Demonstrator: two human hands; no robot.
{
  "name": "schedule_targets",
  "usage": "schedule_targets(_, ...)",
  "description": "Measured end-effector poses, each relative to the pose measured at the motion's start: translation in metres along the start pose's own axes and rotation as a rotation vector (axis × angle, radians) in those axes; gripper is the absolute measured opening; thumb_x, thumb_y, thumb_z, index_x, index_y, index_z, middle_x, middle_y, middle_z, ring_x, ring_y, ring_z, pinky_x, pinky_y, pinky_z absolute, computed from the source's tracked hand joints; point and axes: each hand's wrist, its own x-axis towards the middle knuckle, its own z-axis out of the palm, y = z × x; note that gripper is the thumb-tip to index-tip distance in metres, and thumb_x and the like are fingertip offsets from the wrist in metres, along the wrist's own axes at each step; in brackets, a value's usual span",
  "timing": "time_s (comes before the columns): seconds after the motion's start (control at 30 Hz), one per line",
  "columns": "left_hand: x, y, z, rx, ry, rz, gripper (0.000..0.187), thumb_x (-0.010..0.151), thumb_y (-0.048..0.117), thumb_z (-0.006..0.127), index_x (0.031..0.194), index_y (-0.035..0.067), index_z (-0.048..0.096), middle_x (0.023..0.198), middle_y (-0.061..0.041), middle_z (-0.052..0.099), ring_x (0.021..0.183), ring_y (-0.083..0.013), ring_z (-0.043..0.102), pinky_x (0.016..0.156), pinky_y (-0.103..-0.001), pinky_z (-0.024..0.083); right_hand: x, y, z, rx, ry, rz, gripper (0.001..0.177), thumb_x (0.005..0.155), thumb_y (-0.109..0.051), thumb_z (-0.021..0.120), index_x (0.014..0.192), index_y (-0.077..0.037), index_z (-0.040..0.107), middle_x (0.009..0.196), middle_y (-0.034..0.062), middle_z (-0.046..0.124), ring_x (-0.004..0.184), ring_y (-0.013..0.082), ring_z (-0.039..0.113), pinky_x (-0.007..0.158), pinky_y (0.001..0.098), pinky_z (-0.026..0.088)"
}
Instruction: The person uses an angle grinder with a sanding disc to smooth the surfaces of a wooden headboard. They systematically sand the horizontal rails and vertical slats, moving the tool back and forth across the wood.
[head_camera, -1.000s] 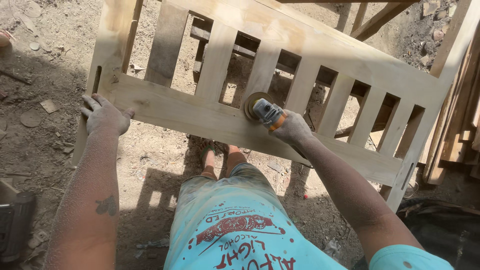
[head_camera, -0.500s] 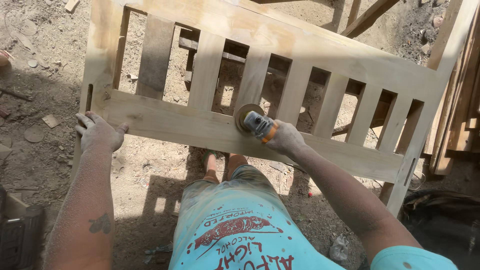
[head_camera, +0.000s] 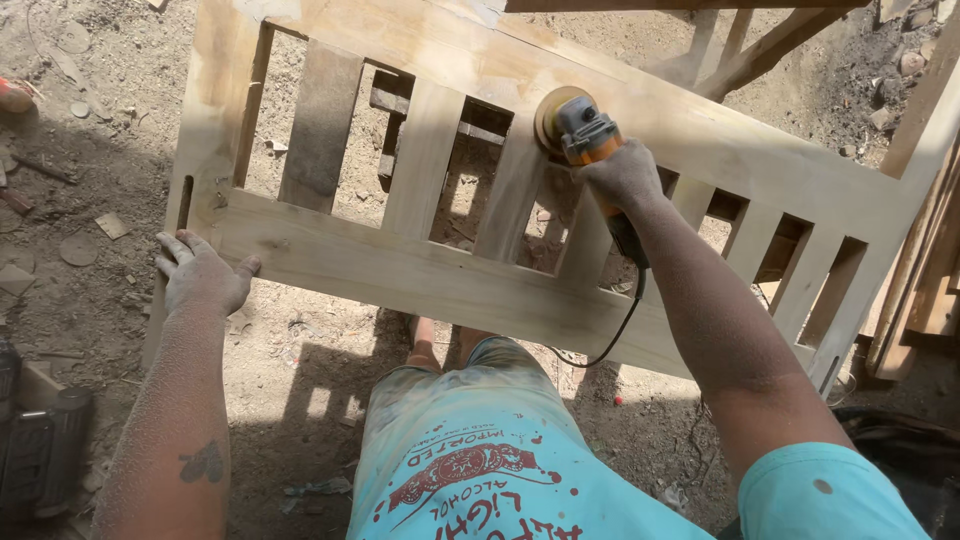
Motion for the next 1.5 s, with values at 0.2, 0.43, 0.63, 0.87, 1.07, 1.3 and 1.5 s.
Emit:
schedule_targets(0.2,-0.001,0.0,0.002,-0.04,-0.021,-0.038,0.12,0.09,0.068,0.06,0.163,-0.004,-0.002,0.169,-0.032,0.0,0.153,-0.0531,0.012,0.122,-0.054,0.03,0.038,-0.042,-0.009,0.151,0.024,-0.067,0.049,0.068,-0.026,0.086,0.105,-0.002,0.065,0.091,0.0103,0.072,0.075,0.0187,0.073,0.073,0.0327,0.064)
schedule_targets(0.43,0.003,-0.003,0.008,-0.087,0.009,-0.013,0.12,0.091,0.07,0.058,0.163,-0.005,-0.003,0.169,-0.035,0.0,0.153,-0.0554,0.013,0.122,-0.053,0.031,-0.038,-0.043,0.035,-0.139,-0.11,-0.154,0.042,0.071,-0.021,0.083,0.108,-0.006,0.068,0.091,0.0126,0.074,0.077,0.0226,0.073,0.076,0.0365,0.061)
schedule_targets(0.63,0.002,-0.001,0.009,0.002,0.039,0.023,0.119,0.094,0.071,0.055,0.161,-0.01,-0.001,0.165,-0.038,0.0,0.15,-0.058,0.013,0.121,-0.053,0.031,-0.148,-0.006,0.087,-0.347,-0.341,-0.198,0.045,0.08,-0.03,0.084,0.117,-0.012,0.064,0.1,0.0105,0.075,0.088,0.0196,0.073,0.084,0.0357,0.063)
schedule_targets(0.87,-0.003,-0.01,0.013,-0.047,0.021,0.018,0.119,0.093,0.07,0.055,0.163,-0.008,-0.002,0.167,-0.037,0.0,0.152,-0.0582,0.012,0.12,-0.052,0.034,-0.11,-0.001,0.067,-0.185,-0.187,-0.099,0.04,0.078,-0.031,0.084,0.109,-0.011,0.07,0.093,0.0094,0.076,0.08,0.0204,0.074,0.08,0.0373,0.062)
schedule_targets(1.07,0.001,-0.005,0.014,-0.027,0.032,0.014,0.118,0.094,0.07,0.055,0.162,-0.008,-0.001,0.167,-0.038,0.001,0.151,-0.0582,0.014,0.123,-0.052,0.029,-0.004,-0.022,0.002,-0.107,0.027,-0.037,0.048,0.073,-0.03,0.089,0.102,0.002,0.068,0.089,0.0147,0.073,0.072,0.0222,0.072,0.068,0.0363,0.061)
schedule_targets(1.3,0.006,-0.001,0.009,0.043,0.036,0.023,0.118,0.095,0.07,0.055,0.161,-0.01,0.0,0.166,-0.037,0.003,0.153,-0.0562,0.011,0.126,-0.053,0.021,0.016,-0.04,-0.007,0.006,0.024,-0.087,0.045,0.071,-0.025,0.087,0.105,-0.003,0.067,0.091,0.0124,0.073,0.075,0.0205,0.074,0.07,0.0346,0.064)
schedule_targets(1.5,0.002,-0.001,0.006,-0.05,0.056,0.031,0.12,0.094,0.068,0.059,0.16,-0.013,0.001,0.165,-0.04,0.003,0.151,-0.0579,0.012,0.125,-0.053,0.021,-0.108,-0.012,0.061,-0.181,-0.211,-0.236,0.04,0.074,-0.032,0.085,0.104,-0.011,0.069,0.089,0.0098,0.075,0.079,0.0221,0.074,0.081,0.0373,0.061)
